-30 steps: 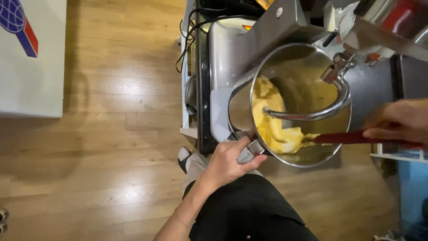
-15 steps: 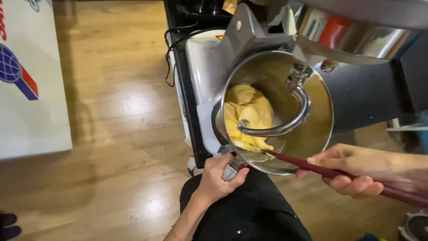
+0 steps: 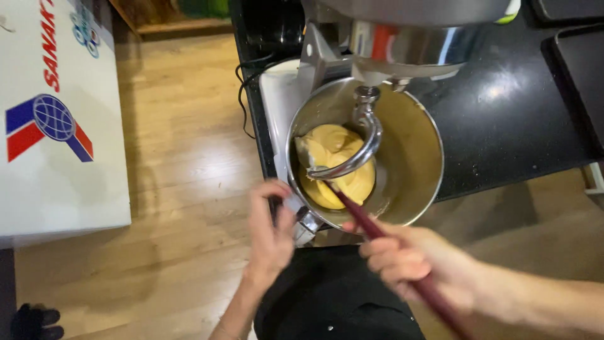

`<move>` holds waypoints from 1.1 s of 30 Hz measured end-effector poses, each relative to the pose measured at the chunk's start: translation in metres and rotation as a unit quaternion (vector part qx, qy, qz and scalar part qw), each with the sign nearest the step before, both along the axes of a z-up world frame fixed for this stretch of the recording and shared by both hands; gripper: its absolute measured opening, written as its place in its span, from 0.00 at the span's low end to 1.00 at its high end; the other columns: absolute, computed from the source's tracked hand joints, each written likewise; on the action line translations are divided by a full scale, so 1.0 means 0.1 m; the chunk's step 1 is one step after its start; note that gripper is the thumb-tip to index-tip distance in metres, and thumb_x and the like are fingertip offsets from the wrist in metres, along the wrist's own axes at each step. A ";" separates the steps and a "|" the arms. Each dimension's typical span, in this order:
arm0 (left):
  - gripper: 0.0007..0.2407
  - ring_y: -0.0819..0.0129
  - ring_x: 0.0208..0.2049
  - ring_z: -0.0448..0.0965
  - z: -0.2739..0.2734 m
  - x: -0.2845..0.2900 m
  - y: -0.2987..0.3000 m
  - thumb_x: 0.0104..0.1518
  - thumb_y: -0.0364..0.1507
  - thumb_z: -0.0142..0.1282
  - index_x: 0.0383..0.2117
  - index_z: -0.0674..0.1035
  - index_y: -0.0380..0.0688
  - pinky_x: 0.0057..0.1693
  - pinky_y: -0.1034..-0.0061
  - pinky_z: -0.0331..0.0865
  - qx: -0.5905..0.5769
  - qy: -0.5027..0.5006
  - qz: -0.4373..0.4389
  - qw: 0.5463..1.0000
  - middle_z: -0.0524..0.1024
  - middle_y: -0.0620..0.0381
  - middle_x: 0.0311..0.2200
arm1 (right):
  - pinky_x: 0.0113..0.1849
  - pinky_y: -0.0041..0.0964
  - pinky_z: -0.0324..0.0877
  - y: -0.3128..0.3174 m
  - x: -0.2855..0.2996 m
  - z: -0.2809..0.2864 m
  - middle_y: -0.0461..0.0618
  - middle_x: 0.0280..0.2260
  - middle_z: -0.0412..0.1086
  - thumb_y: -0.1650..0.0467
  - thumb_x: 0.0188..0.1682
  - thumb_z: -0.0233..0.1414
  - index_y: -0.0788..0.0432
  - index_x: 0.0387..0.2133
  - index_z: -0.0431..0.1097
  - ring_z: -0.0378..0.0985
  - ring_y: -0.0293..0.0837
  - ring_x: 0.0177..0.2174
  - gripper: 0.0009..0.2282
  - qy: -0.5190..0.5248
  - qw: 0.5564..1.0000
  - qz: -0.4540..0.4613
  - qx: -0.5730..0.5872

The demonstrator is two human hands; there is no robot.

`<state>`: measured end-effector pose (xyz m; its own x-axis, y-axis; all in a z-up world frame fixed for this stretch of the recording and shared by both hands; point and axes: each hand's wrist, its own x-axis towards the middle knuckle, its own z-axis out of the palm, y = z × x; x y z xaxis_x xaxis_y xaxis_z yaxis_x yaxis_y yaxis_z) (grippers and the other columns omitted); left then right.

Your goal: Operating a stand mixer to mix dough and adding flour from a bag.

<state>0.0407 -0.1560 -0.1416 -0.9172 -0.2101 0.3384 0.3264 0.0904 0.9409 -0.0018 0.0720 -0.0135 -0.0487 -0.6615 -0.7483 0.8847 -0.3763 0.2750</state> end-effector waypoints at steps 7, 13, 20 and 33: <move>0.21 0.53 0.41 0.76 1.19 -0.90 0.46 0.61 0.47 0.58 0.30 0.81 0.37 0.52 0.62 0.66 -0.401 0.024 0.103 0.910 0.78 0.48 0.31 | 0.14 0.25 0.50 0.04 0.20 0.23 0.43 0.21 0.57 0.61 0.58 0.44 0.58 0.58 0.60 0.52 0.30 0.12 0.19 0.174 0.961 0.213 0.039; 0.18 0.56 0.32 0.73 1.02 -1.16 0.37 0.60 0.40 0.63 0.19 0.80 0.38 0.45 0.60 0.62 -0.509 0.118 0.170 0.836 0.75 0.51 0.19 | 0.12 0.25 0.49 0.10 -0.28 0.42 0.45 0.22 0.60 0.71 0.52 0.48 0.57 0.55 0.62 0.51 0.31 0.10 0.17 0.225 0.877 0.397 0.153; 0.13 0.61 0.37 0.71 0.82 -1.37 -0.12 0.63 0.34 0.65 0.25 0.78 0.41 0.53 0.64 0.63 -0.442 0.306 0.021 0.843 0.74 0.57 0.25 | 0.12 0.32 0.48 0.07 -0.84 0.62 0.43 0.19 0.56 0.68 0.53 0.48 0.60 0.40 0.65 0.51 0.34 0.11 0.08 0.388 0.682 0.581 0.216; 0.30 0.56 0.54 0.71 0.90 -0.59 -0.16 0.69 0.57 0.29 0.46 0.72 0.39 0.64 0.63 0.57 -0.295 0.189 0.173 0.920 0.73 0.52 0.48 | 0.12 0.36 0.47 0.63 -1.90 0.71 0.44 0.10 0.52 0.69 0.50 0.54 0.66 0.37 0.68 0.50 0.38 0.08 0.10 0.475 0.461 0.712 0.234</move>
<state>-0.0188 -0.1715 -0.0516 -0.6237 -0.1438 0.7683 0.4764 0.7094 0.5195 -0.1921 0.1347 0.0579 -0.2671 -0.3058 -0.9139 -0.0354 0.9508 -0.3078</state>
